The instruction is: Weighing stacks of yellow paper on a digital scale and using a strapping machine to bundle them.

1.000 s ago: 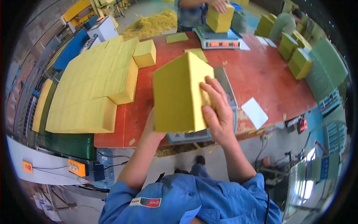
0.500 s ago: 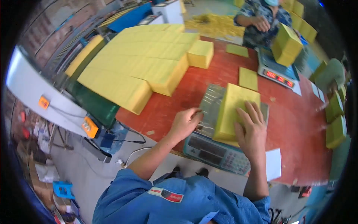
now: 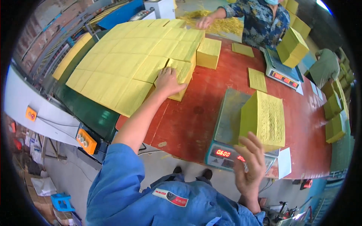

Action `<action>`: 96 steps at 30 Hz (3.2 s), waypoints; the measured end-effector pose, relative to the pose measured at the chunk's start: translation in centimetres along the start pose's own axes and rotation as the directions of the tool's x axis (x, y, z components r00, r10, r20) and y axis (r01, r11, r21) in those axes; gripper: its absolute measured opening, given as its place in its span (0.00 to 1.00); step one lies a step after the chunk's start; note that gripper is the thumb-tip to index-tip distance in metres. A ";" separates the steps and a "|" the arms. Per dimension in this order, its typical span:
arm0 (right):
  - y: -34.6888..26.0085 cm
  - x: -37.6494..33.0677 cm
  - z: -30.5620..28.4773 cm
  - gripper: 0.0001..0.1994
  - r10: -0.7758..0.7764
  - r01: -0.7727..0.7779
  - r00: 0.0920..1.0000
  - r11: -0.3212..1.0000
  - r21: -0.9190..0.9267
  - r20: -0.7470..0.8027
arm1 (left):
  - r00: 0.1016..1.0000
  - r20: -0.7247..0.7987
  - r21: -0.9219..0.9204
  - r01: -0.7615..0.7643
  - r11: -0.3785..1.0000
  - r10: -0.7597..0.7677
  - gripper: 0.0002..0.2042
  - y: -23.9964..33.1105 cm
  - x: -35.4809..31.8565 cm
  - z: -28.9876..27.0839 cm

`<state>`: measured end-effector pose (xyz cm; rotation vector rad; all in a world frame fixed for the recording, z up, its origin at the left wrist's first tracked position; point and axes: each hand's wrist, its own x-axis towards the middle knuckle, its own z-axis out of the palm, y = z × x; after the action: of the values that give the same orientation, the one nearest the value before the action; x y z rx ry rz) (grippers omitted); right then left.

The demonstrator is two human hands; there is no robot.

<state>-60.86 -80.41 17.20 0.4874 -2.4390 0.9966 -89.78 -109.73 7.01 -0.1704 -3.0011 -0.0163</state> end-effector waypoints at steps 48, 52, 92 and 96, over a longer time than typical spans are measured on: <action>-0.2 -9.9 18.9 0.42 0.354 -0.557 0.830 0.559 0.614 0.431 | 0.963 0.236 -0.971 0.229 0.068 0.130 0.24 -1.7 -35.0 -0.1; -2.5 -7.7 9.9 0.39 0.278 -0.408 0.913 0.637 0.655 0.298 | 0.972 0.206 -0.969 0.218 -0.113 0.110 0.26 1.8 -34.2 -6.4; 18.1 1.0 -2.1 0.34 0.504 -0.288 0.856 0.277 0.917 0.116 | 0.993 0.062 -0.838 0.106 -0.536 0.099 0.26 28.2 -13.6 -7.1; 17.7 1.9 -1.6 0.35 0.507 -0.276 0.857 0.302 0.912 0.092 | 0.985 0.039 -0.866 0.118 -0.486 0.170 0.30 26.8 -12.5 -7.2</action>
<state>-70.51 -67.53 9.30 0.0270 -1.5797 2.4943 -73.51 -84.67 12.56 -0.3793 -1.6685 -2.8661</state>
